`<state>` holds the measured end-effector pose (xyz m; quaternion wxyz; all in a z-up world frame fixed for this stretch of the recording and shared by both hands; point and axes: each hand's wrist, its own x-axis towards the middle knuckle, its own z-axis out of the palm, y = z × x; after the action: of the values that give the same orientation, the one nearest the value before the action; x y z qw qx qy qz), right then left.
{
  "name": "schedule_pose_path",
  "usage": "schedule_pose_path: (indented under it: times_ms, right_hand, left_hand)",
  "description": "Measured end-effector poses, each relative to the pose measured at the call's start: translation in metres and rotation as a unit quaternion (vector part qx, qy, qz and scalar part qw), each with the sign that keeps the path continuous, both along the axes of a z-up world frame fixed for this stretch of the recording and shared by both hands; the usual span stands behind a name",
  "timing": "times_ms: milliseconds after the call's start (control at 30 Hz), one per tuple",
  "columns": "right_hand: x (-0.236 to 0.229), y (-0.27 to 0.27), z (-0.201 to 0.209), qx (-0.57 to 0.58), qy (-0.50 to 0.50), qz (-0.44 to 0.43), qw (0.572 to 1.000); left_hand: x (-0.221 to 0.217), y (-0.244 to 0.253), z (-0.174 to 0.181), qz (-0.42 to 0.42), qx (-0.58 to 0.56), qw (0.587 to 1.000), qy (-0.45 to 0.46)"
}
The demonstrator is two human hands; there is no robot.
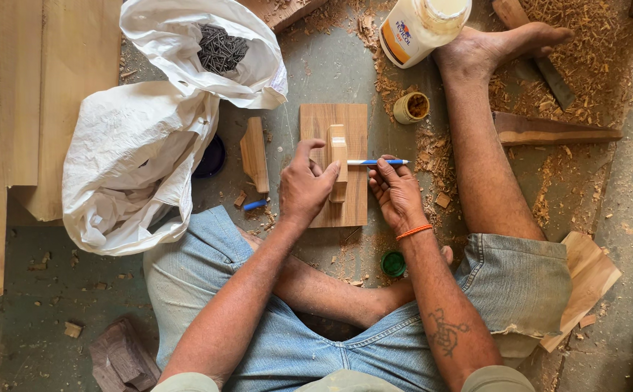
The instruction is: The person sits on the floor and assembles small wooden pieces. They apply glue to a small block, place it on a larger board, and use a hammer to drive nails into the wood to secure the pieces together.
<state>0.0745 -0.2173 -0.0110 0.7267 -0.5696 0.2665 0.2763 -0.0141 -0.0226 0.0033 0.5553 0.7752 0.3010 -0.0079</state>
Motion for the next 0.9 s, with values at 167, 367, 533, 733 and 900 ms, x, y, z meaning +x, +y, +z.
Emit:
schedule_pose_path:
  times_ms: [167,367,533,733,900]
  right_hand:
    - [0.000,-0.001,-0.003,-0.011,0.002,0.007,1.000]
    - [0.001,-0.002,-0.001,-0.024,-0.005,0.019,1.000]
    - [0.002,-0.006,-0.013,-0.040,-0.009,0.019,0.999]
    - [0.017,-0.001,0.014,-0.042,-0.087,0.061,0.993]
    - [0.059,0.070,0.122,-0.182,-0.387,0.416,0.802]
  left_hand:
    - [-0.007,-0.014,-0.011,-0.051,0.168,0.974,-0.146]
    - [-0.028,-0.022,0.000,-0.094,0.230,0.961,-0.121]
    - [-0.031,-0.020,0.009,-0.109,0.214,0.967,-0.080]
    - [-0.031,-0.020,0.017,-0.119,0.225,0.964,-0.080]
    - [-0.037,-0.014,0.023,-0.135,0.202,0.968,-0.059]
